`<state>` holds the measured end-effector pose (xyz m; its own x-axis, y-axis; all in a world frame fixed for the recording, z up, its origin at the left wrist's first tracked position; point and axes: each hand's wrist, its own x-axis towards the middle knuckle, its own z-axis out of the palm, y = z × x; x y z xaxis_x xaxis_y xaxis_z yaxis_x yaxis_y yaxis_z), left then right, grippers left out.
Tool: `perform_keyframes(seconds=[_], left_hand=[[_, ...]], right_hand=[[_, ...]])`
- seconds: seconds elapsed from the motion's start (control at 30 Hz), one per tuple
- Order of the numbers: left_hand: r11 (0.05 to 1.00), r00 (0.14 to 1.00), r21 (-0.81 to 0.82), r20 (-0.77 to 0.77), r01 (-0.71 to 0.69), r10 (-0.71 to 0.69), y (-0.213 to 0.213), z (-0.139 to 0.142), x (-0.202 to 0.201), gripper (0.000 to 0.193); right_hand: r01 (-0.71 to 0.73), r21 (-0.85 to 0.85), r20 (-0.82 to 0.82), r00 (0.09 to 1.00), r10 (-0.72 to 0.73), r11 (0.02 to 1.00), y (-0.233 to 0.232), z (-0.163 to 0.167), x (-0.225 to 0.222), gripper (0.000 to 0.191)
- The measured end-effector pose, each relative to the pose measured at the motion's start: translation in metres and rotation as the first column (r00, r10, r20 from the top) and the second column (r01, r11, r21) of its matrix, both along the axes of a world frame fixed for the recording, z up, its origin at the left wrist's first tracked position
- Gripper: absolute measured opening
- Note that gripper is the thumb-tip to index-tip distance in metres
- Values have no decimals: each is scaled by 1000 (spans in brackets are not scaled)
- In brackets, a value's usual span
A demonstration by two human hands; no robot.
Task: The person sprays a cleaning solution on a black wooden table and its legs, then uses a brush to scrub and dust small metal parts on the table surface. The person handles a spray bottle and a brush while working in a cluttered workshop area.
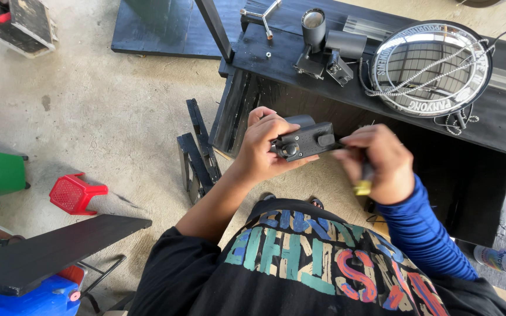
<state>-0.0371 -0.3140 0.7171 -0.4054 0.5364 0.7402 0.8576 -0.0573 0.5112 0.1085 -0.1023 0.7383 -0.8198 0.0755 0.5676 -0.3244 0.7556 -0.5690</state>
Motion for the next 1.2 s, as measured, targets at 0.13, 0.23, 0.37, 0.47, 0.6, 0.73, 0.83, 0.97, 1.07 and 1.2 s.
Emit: perform_keyframes(seconds=[0.13, 0.23, 0.37, 0.47, 0.6, 0.73, 0.83, 0.97, 1.07, 1.2], left_hand=[[997, 996, -27, -57, -75, 73, 2, -6, -6, 52], [991, 987, -56, -109, -122, 115, 6, -14, -3, 48], [973, 952, -52, -226, -223, 206, 11, -21, 1, 45], [956, 911, -35, -315, -292, 267, 8, -22, 1, 42], [948, 860, 3, -420, -319, 291, 3, -22, -1, 37], [941, 833, 4, -463, -339, 302, 0, -28, -4, 29], [929, 798, 49, -497, -367, 341, -2, -32, -8, 22], [923, 772, 102, -520, -370, 367, -3, -34, -10, 19], [930, 782, 112, -513, -349, 355, -3, -34, -9, 17], [928, 794, 125, -485, -352, 366, -2, -38, -8, 16]], right_hand=[[165, -131, -112, 977, -180, 978, 25, 31, 14, 48], [263, -164, -71, 958, -277, 951, 21, 46, 23, 70], [-370, -59, -104, 926, 363, 927, 1, 36, 3, 45], [-54, -237, -83, 996, 36, 970, 9, 26, -21, 29], [272, -70, -50, 960, -276, 960, 27, 28, -16, 20], [-375, -129, 119, 913, 390, 918, 0, 26, 2, 24], [-384, -398, 256, 826, 503, 833, -4, 36, -5, 19], [299, -202, 323, 919, -225, 933, -4, 52, -15, 15], [-89, -318, 256, 951, 176, 944, -12, 58, -8, 14], [-221, -502, 244, 891, 382, 836, -12, 57, -9, 10]])
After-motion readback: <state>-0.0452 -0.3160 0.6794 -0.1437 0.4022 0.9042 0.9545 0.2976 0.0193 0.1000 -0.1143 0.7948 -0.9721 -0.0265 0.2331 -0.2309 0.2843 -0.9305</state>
